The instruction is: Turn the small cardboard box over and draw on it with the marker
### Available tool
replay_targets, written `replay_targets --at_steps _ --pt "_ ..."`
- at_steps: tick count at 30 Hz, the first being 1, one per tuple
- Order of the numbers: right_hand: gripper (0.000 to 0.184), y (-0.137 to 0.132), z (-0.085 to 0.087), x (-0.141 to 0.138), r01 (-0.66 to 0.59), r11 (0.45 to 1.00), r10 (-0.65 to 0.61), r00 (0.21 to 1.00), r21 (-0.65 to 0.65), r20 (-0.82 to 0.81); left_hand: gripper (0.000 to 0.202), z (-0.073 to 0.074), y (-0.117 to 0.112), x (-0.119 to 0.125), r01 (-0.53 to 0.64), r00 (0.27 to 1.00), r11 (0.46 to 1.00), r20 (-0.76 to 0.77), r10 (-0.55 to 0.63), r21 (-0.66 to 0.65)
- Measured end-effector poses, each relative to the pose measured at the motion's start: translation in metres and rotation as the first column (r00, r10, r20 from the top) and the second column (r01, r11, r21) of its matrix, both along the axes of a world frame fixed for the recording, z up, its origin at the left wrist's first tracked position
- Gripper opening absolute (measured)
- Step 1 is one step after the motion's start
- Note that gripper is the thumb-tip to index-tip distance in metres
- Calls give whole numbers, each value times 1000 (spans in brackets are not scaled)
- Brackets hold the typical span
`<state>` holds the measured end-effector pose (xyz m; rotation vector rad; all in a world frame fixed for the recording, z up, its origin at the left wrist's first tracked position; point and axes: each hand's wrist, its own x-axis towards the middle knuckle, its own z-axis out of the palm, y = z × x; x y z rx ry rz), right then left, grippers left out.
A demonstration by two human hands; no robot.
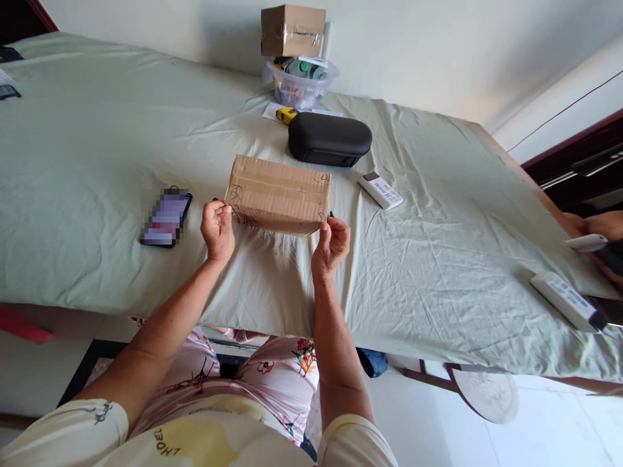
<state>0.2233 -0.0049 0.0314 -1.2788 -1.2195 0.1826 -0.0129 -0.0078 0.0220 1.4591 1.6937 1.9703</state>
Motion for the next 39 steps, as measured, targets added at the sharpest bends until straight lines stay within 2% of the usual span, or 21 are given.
replay_targets --at_steps 7,11,16,20,23,26,29,33,36,39 --pt "23 9 -12 5 -84 996 81 994 -41 -74 8 -7 7 -4 10 999 986 -28 -15 -168" --pt "20 13 -18 9 -120 980 110 991 -157 -72 6 -15 13 -5 37 999 969 -22 -44 -244" --pt "16 9 -14 15 -83 934 99 995 -347 28 10 -21 16 -7 39 995 945 -80 -68 -325" --pt "11 5 -13 15 -23 886 104 983 -463 149 10 -19 12 -9 -16 963 911 -251 -97 -411" --pt "7 3 -14 13 22 853 142 951 -521 273 8 -15 9 -9 -77 905 866 -398 -147 -495" --pt "4 1 -15 11 46 840 170 923 -540 344 5 -11 8 -9 -114 886 837 -436 -158 -536" --pt "3 1 -16 11 37 838 183 921 -545 344 13 -11 9 -9 -97 906 839 -396 -148 -535" --pt "6 3 -17 13 -24 865 195 937 -501 290 23 -14 11 -11 -16 942 893 -306 -137 -449" --pt "10 5 -19 13 -91 901 196 958 -425 210 27 -17 14 -13 12 972 932 -213 -95 -362" --pt "14 7 -22 13 -157 911 202 976 -381 81 27 -19 17 -14 41 988 954 -133 -84 -296"
